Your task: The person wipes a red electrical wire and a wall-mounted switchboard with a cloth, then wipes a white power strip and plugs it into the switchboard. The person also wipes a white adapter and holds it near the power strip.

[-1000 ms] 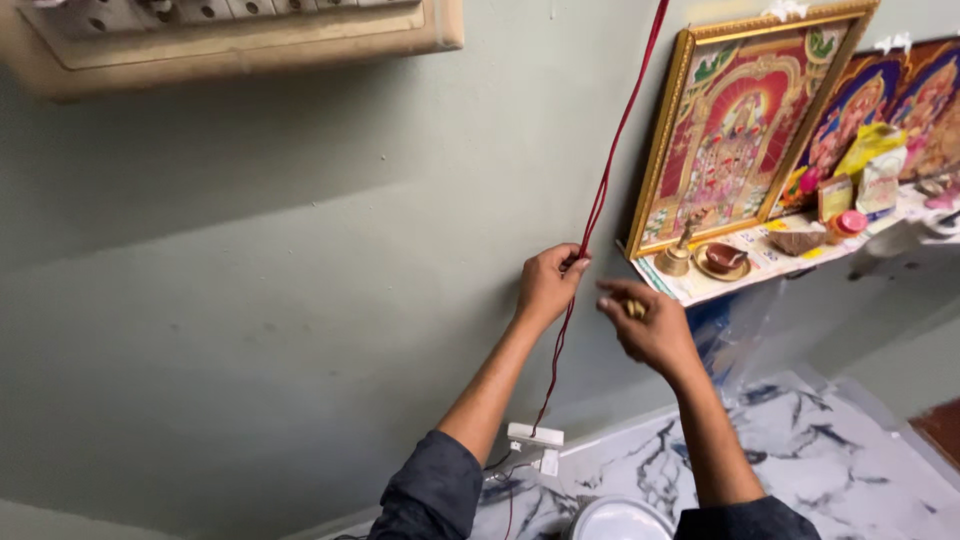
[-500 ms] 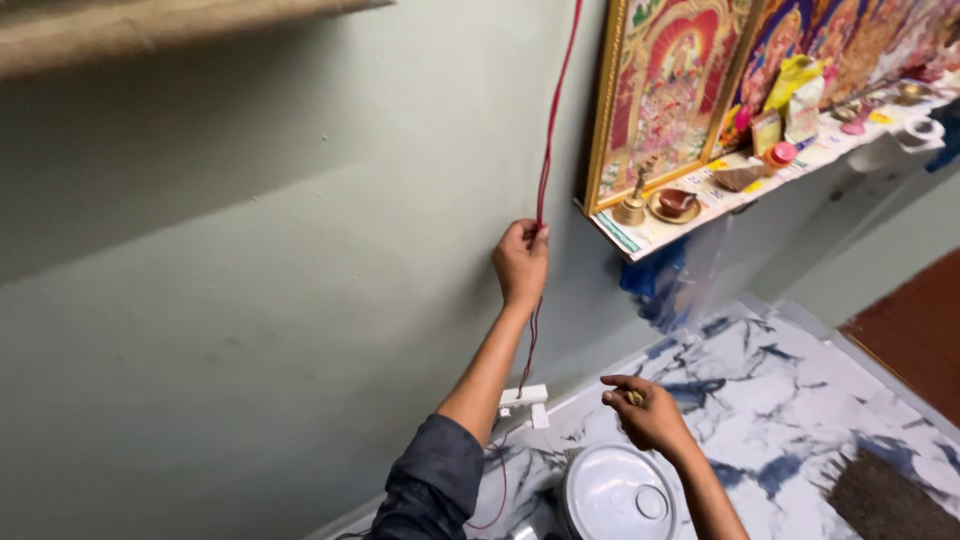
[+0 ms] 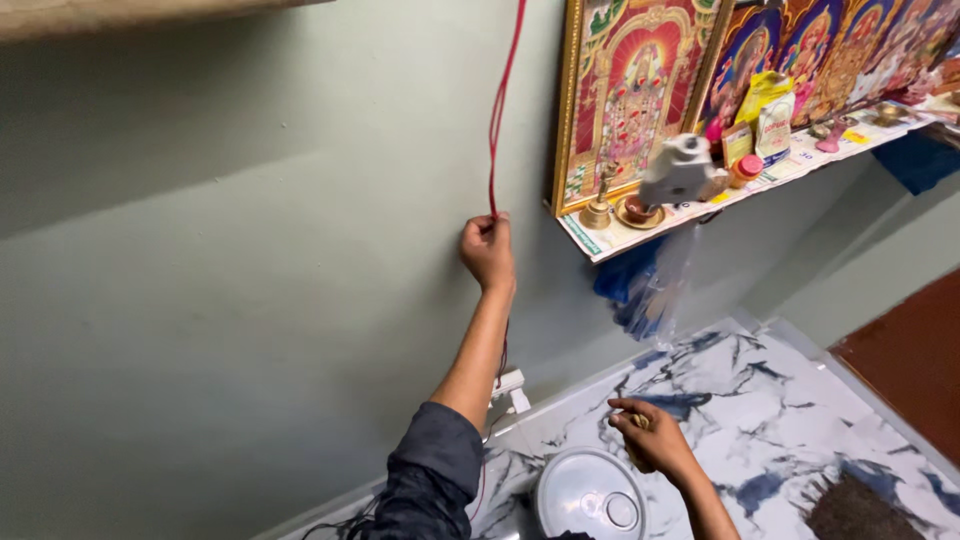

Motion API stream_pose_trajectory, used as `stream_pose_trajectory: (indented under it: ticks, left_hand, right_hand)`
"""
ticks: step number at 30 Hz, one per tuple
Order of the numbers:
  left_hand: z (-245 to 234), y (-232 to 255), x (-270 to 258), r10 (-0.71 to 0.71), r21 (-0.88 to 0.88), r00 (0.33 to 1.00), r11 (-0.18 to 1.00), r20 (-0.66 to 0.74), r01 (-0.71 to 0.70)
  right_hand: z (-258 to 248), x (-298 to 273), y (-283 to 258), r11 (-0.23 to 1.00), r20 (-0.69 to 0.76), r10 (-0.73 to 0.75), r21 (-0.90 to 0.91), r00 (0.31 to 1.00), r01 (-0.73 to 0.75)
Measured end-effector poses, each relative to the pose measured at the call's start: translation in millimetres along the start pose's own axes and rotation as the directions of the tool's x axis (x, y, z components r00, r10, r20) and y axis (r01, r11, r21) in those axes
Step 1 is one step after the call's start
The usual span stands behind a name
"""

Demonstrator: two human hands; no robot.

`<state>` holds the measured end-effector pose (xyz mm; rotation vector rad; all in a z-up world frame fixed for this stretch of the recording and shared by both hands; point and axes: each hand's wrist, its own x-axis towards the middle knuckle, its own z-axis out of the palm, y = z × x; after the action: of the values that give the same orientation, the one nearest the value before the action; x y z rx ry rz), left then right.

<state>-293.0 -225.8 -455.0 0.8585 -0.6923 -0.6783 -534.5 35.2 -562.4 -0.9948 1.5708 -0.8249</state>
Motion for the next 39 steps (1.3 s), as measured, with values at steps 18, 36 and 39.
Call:
stream_pose_trajectory:
  ticks: [18,36,39]
  left_hand:
    - [-11.2,26.5,-32.6,0.135,0.356,0.987,0.921,0.089,-0.158]
    - [8.8,-43.7,-26.1,0.083,0.403,0.996,0.911,0.03,-0.088]
    - [18.7,-48.8,-21.5,0.102,0.395,0.995,0.914,-0.005,-0.092]
  right_hand:
    - [-76.1,57.6,36.5,0.981,0.198,-0.07,-0.165,0.978,0.103]
    - [-41.8,79.4,55.2,0.993,0.397,-0.069,-0.059,0.915,0.1]
    - [-34.8,85.3,38.1,0.995,0.368,-0.004,-0.087,0.93,0.039]
